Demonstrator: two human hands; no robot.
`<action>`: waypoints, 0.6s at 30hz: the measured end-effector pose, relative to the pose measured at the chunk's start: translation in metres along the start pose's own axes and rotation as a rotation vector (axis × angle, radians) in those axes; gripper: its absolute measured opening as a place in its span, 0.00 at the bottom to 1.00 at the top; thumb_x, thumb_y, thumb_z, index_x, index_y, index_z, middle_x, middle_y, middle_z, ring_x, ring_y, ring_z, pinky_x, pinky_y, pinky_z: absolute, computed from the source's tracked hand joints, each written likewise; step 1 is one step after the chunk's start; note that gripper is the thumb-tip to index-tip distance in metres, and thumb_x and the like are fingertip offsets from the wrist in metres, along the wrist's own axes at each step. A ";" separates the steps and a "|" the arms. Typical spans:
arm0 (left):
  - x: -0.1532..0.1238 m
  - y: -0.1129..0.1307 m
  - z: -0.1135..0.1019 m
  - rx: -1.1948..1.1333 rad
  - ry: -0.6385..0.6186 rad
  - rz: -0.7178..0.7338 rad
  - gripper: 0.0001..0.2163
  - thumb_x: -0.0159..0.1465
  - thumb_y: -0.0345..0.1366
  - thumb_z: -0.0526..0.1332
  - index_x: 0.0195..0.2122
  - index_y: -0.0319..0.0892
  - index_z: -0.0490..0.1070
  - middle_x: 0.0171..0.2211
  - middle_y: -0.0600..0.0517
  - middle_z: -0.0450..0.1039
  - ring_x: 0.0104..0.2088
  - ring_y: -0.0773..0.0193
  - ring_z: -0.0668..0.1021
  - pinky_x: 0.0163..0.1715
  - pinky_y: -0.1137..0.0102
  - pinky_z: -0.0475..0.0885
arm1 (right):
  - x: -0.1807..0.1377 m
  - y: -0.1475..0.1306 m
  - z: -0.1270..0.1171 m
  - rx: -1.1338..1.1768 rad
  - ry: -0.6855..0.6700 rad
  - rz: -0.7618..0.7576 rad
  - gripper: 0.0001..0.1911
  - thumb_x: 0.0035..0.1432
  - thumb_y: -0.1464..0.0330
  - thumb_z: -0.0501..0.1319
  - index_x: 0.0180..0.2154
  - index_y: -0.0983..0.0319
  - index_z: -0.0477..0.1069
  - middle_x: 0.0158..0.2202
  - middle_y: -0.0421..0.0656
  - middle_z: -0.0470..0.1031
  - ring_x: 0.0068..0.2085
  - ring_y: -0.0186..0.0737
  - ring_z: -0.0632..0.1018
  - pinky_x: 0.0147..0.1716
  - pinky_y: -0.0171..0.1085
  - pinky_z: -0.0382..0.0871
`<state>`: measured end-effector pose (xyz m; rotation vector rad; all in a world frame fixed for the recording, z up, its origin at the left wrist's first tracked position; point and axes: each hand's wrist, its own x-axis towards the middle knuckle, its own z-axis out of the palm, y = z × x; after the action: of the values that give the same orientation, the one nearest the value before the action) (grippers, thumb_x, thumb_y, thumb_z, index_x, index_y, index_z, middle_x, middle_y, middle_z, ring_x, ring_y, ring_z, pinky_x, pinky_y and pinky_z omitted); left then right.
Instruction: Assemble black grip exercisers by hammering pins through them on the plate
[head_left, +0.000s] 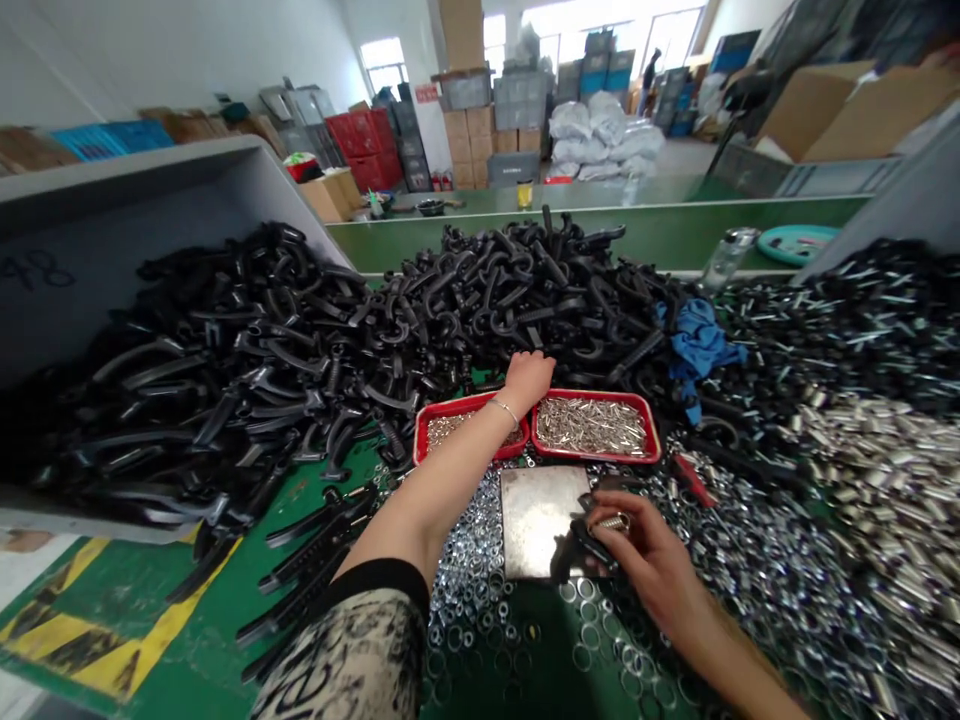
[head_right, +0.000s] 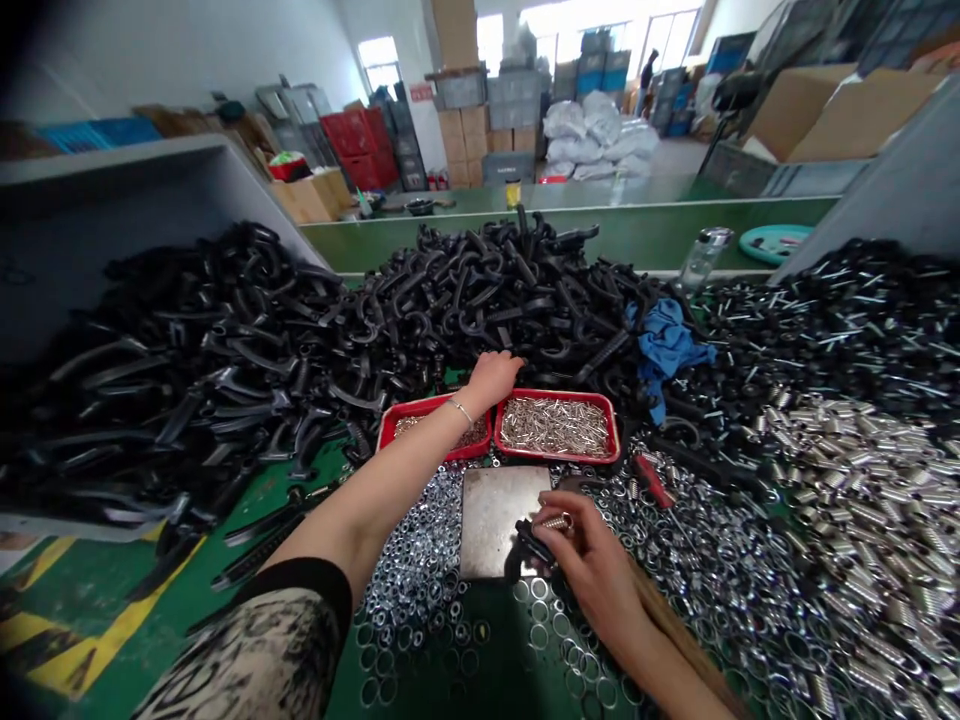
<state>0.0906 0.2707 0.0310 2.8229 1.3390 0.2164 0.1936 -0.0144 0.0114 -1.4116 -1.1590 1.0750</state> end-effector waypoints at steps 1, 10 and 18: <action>0.001 0.000 -0.001 0.005 0.004 0.010 0.12 0.67 0.27 0.55 0.48 0.38 0.74 0.47 0.39 0.75 0.50 0.50 0.77 0.53 0.56 0.67 | -0.001 0.000 0.005 0.133 -0.006 0.101 0.19 0.61 0.57 0.65 0.51 0.56 0.70 0.39 0.42 0.76 0.33 0.38 0.77 0.32 0.38 0.75; -0.055 0.008 -0.048 -0.719 0.509 -0.336 0.10 0.64 0.33 0.62 0.45 0.39 0.64 0.44 0.44 0.75 0.46 0.57 0.79 0.50 0.62 0.73 | -0.040 0.006 0.002 0.486 -0.279 0.441 0.20 0.62 0.51 0.63 0.37 0.63 0.77 0.35 0.44 0.76 0.36 0.38 0.75 0.39 0.38 0.72; -0.227 0.086 -0.024 -1.766 0.113 -0.327 0.17 0.60 0.38 0.66 0.46 0.41 0.62 0.39 0.48 0.77 0.36 0.59 0.83 0.41 0.61 0.77 | 0.007 -0.013 -0.039 0.506 -0.086 0.045 0.17 0.62 0.53 0.63 0.40 0.60 0.77 0.51 0.47 0.77 0.48 0.44 0.78 0.52 0.45 0.70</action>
<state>0.0123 0.0401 0.0329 1.1042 0.7648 0.9302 0.2317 -0.0123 0.0291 -1.0044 -0.8346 1.3572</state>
